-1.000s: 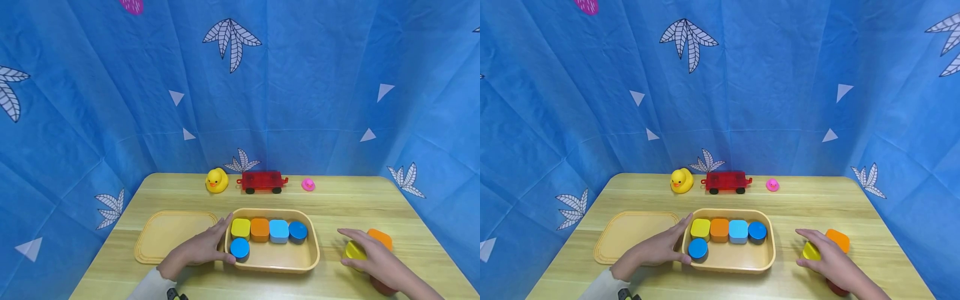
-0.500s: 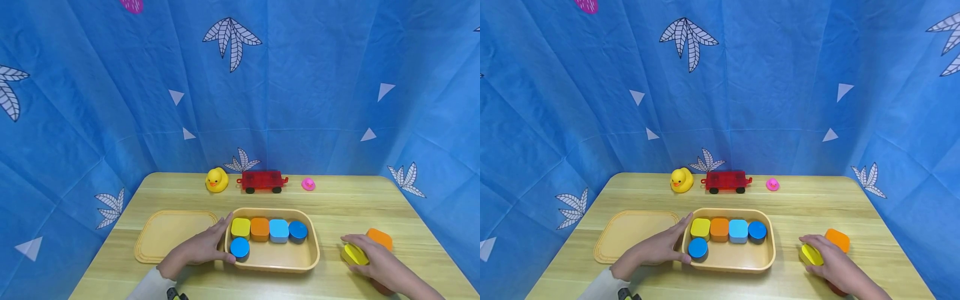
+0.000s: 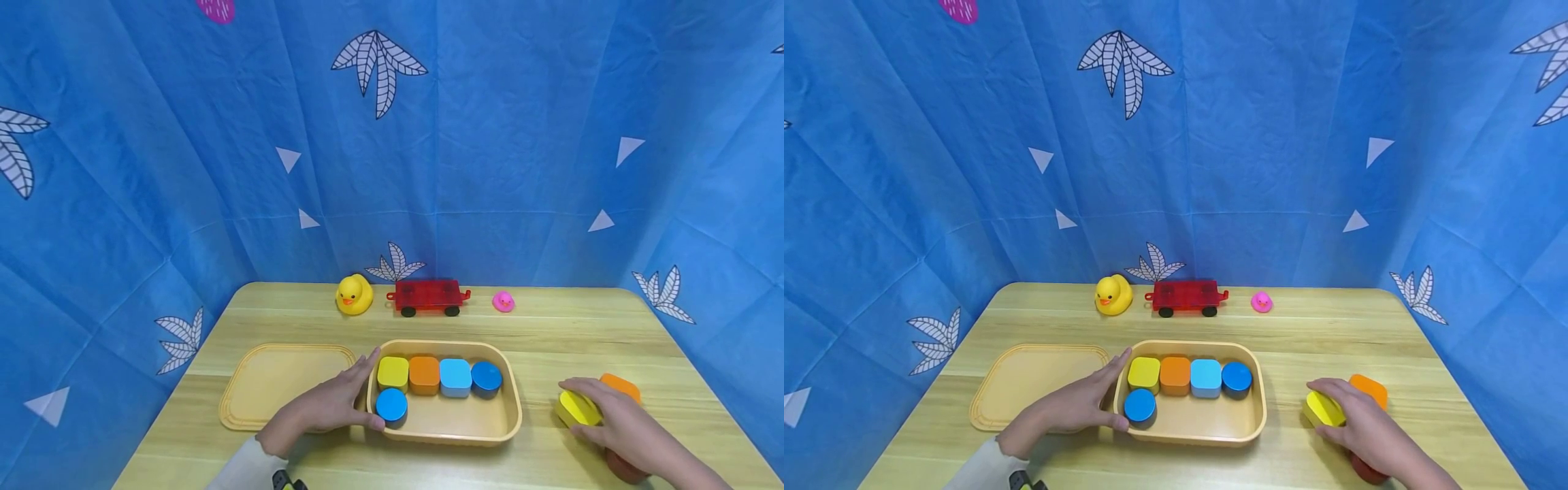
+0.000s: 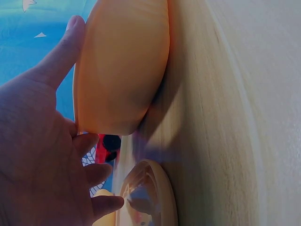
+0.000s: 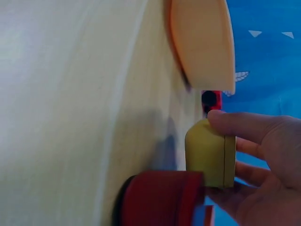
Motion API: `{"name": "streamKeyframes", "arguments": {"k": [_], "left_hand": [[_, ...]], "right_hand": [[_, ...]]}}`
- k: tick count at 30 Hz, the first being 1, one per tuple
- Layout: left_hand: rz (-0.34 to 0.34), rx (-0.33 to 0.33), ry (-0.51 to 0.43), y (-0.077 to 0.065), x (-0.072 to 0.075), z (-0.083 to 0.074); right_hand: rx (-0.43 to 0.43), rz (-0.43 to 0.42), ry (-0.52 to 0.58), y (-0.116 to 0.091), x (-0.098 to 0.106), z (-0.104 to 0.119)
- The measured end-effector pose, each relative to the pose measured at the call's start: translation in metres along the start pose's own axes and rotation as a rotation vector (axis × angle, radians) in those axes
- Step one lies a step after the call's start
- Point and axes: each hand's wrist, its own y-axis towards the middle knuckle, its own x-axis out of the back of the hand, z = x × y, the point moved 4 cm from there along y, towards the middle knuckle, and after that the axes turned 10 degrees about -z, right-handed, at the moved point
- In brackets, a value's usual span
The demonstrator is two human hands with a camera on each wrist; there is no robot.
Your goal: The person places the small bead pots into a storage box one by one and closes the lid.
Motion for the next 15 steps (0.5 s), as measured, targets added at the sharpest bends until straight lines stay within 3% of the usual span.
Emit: {"name": "streamKeyframes", "arguments": {"k": [10, 15], "left_hand": [[-0.001, 0.006, 0.001, 0.001, 0.001, 0.0], [-0.004, -0.001, 0.0, 0.001, 0.0, 0.0]], "right_hand": [[0.176, -0.156, 0.041, 0.006, 0.017, 0.027], [0.213, -0.202, 0.094, 0.01, 0.026, 0.042]]}}
